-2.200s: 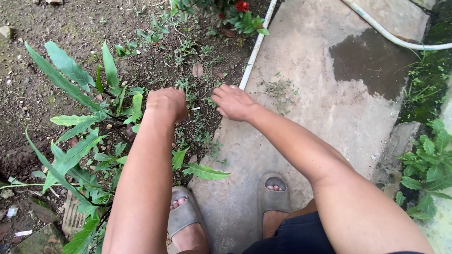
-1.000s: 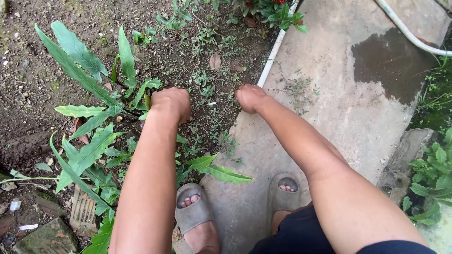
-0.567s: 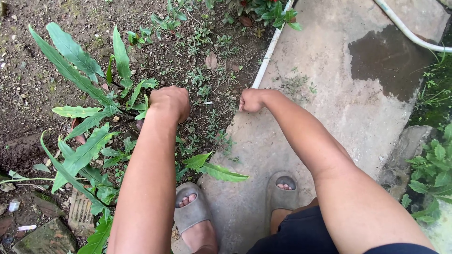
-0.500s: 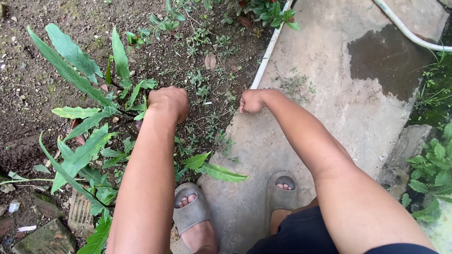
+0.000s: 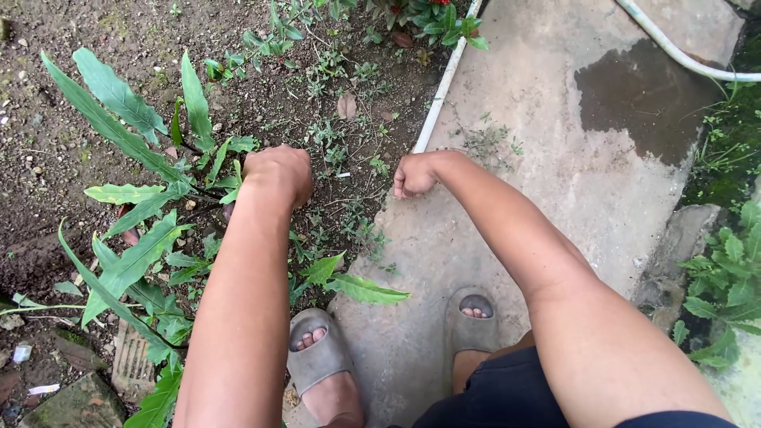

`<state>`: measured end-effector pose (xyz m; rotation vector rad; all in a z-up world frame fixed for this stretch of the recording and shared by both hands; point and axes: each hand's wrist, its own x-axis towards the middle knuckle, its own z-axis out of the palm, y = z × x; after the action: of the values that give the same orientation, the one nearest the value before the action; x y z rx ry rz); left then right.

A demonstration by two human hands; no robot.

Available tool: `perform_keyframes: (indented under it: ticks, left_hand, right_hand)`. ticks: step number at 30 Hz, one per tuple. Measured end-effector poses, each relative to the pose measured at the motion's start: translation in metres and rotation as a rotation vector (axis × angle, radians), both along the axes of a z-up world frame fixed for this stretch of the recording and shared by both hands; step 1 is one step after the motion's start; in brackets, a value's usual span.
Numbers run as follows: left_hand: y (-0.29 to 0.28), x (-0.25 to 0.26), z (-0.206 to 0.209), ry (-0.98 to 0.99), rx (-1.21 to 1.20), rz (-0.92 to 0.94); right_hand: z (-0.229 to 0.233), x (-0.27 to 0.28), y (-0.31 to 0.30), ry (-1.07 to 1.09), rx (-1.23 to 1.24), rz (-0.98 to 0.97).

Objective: Pulling weeds out of the ground in an outdoor garden area.

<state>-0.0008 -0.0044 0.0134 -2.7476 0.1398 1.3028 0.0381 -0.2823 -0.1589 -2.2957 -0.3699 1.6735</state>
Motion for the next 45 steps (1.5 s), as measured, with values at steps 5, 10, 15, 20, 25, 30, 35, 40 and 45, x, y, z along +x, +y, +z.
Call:
perform_keyframes:
  ticks: [5,10,15,20,25,30,35,40,45]
  left_hand:
    - [-0.002,-0.001,0.005,0.004,0.001,-0.003]
    - [0.000,-0.002,0.005,0.015,0.014,-0.025]
    - [0.003,-0.004,0.007,0.017,0.012,-0.020]
    - [0.007,-0.004,0.003,0.004,0.001,0.000]
    - [0.008,-0.002,0.001,0.004,0.001,-0.004]
    - [0.008,-0.005,0.000,0.026,0.011,-0.014]
    - [0.009,-0.004,-0.001,0.024,0.011,-0.007]
    - [0.007,-0.005,0.003,0.040,0.027,0.001]
    - [0.005,-0.003,0.001,0.013,0.013,-0.020]
  right_hand:
    - [0.015,-0.009,0.009,-0.056,-0.034,-0.034]
    - [0.025,-0.018,0.024,-0.214,-0.034,0.064]
    - [0.036,-0.030,0.044,-0.268,-0.051,0.171]
    - [0.059,-0.046,0.065,-0.425,0.096,0.234]
    - [0.043,-0.048,0.070,-0.677,0.228,0.392]
    - [0.035,-0.050,0.061,-0.682,0.046,0.487]
    - [0.031,-0.054,0.056,-0.660,0.114,0.489]
    - [0.033,-0.057,0.066,-0.514,0.121,0.438]
    - [0.018,-0.049,0.070,-0.373,0.266,0.207]
